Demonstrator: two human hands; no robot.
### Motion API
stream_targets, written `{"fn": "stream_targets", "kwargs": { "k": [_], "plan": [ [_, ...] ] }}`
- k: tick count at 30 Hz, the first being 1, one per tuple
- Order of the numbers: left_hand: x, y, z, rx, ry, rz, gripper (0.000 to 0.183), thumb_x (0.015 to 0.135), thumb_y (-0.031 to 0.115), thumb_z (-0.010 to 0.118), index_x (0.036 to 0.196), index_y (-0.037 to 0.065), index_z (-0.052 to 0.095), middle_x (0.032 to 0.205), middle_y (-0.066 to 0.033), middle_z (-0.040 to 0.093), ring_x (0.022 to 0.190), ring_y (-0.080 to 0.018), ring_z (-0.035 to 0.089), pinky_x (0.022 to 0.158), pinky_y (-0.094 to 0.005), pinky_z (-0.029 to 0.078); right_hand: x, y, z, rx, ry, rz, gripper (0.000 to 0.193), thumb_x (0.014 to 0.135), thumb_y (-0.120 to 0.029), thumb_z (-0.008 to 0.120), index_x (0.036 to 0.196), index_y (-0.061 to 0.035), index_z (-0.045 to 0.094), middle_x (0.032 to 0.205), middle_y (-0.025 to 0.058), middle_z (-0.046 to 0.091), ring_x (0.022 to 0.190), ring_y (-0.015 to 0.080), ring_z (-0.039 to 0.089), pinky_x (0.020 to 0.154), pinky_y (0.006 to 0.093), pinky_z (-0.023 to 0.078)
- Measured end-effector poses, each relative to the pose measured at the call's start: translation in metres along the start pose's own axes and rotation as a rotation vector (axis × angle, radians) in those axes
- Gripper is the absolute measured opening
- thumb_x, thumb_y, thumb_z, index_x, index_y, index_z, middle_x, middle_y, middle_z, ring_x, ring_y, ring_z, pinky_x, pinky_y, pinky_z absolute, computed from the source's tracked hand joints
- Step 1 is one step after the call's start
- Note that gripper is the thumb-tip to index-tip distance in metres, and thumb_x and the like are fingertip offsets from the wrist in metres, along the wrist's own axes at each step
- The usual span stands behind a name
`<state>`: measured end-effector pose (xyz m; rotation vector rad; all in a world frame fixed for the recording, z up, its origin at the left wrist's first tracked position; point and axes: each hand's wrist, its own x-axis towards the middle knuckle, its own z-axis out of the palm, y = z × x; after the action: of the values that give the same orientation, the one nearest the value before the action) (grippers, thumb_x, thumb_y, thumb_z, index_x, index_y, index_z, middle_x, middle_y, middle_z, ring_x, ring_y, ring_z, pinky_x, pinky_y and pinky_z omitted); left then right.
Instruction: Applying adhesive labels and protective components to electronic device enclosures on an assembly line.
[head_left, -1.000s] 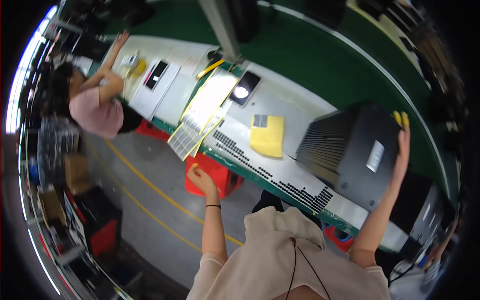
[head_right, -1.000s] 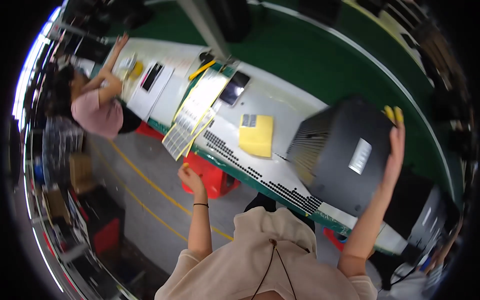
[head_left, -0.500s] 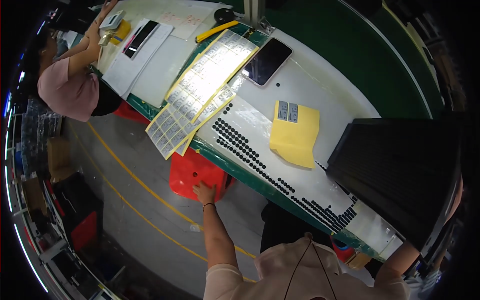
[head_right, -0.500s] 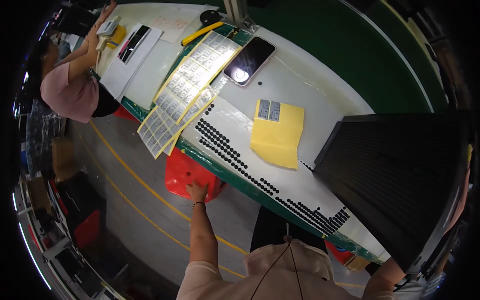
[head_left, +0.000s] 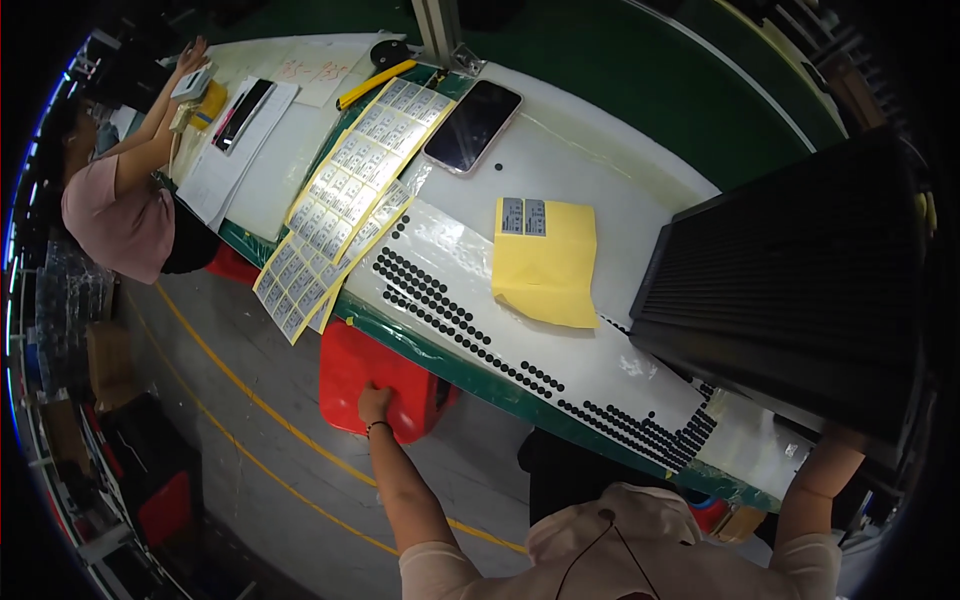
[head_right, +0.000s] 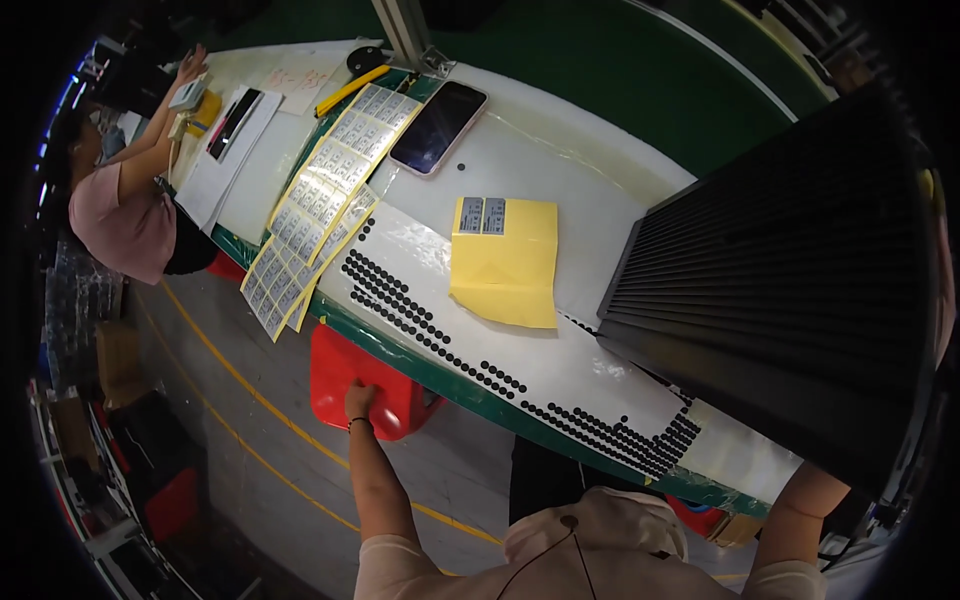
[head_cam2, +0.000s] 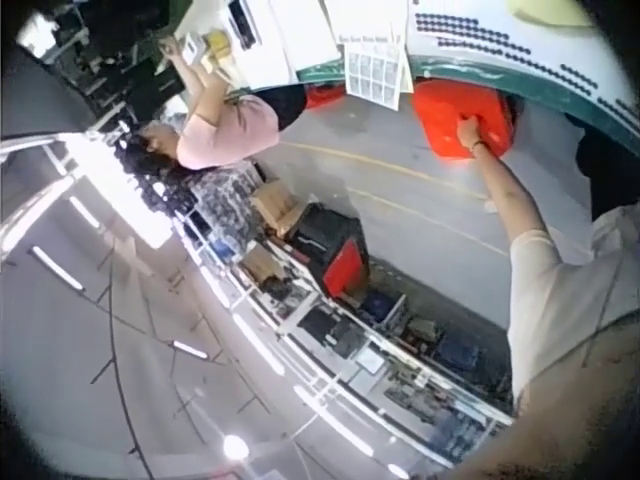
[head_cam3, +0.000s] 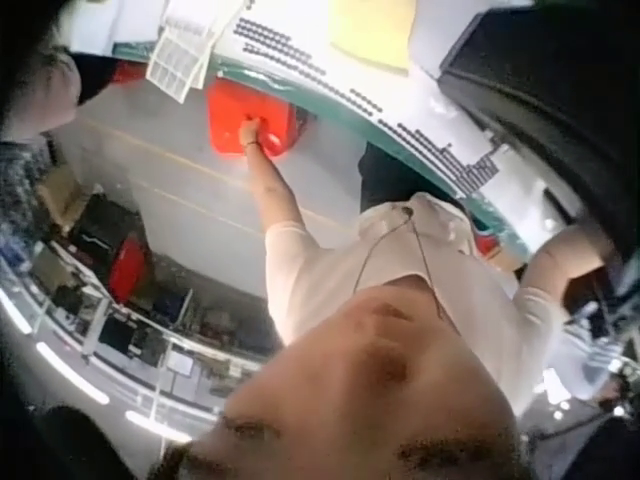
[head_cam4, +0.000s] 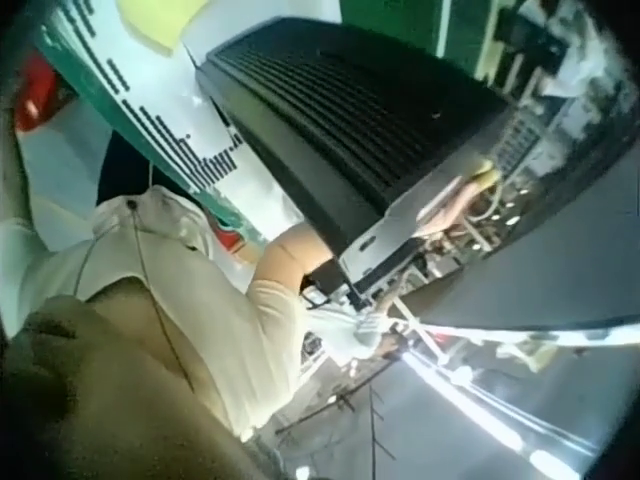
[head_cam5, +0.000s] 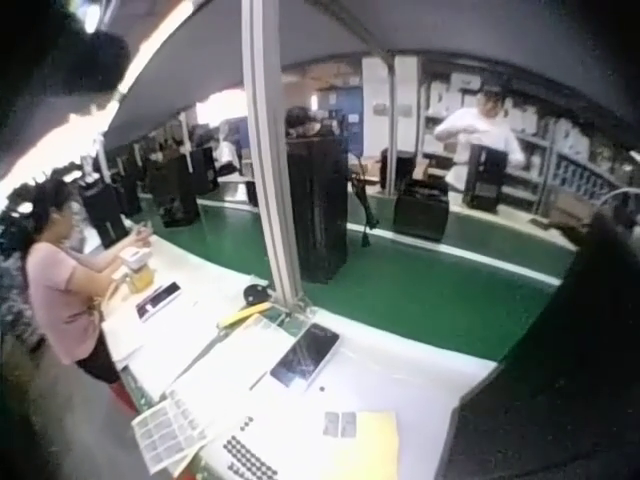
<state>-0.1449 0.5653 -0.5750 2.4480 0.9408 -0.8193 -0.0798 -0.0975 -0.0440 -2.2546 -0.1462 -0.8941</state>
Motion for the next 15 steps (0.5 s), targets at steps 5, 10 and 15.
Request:
{"fn": "stream_targets", "kwargs": {
  "k": [5,10,15],
  "plan": [
    [-0.053,0.004,0.02,0.133,-0.055,0.057,0.044,0.07,0.033,0.059,0.106,0.008,0.064,0.102,-0.0204,0.067,0.101,-0.0359,0.063,0.082,-0.0443,0.05,-0.003,-0.04,0.029,0.442,0.125,0.331,0.049,0.1,-0.023,0.042,0.143,-0.0008,0.035,0.135,0.0131,0.051,0.118,0.0224,0.052,0.105,0.0327,0.035],
    [-0.128,0.006,0.068,0.154,-0.206,0.125,0.042,0.073,0.032,0.057,0.105,0.007,0.064,0.103,-0.0211,0.066,0.101,-0.0365,0.063,0.083,-0.046,0.05,-0.003,-0.033,0.029,0.406,0.184,0.333,0.048,0.1,-0.022,0.041,0.143,-0.0012,0.036,0.138,0.0142,0.048,0.124,0.024,0.048,0.108,0.0348,0.034],
    [-0.169,-0.008,0.101,0.193,-0.228,0.199,0.043,0.075,0.031,0.06,0.112,0.009,0.058,0.109,-0.0203,0.065,0.104,-0.0375,0.061,0.083,-0.048,0.051,-0.004,-0.009,0.031,0.407,0.223,0.336,0.047,0.1,-0.022,0.04,0.142,-0.0015,0.037,0.141,0.0153,0.045,0.13,0.0256,0.044,0.111,0.037,0.034]
  ]
}}
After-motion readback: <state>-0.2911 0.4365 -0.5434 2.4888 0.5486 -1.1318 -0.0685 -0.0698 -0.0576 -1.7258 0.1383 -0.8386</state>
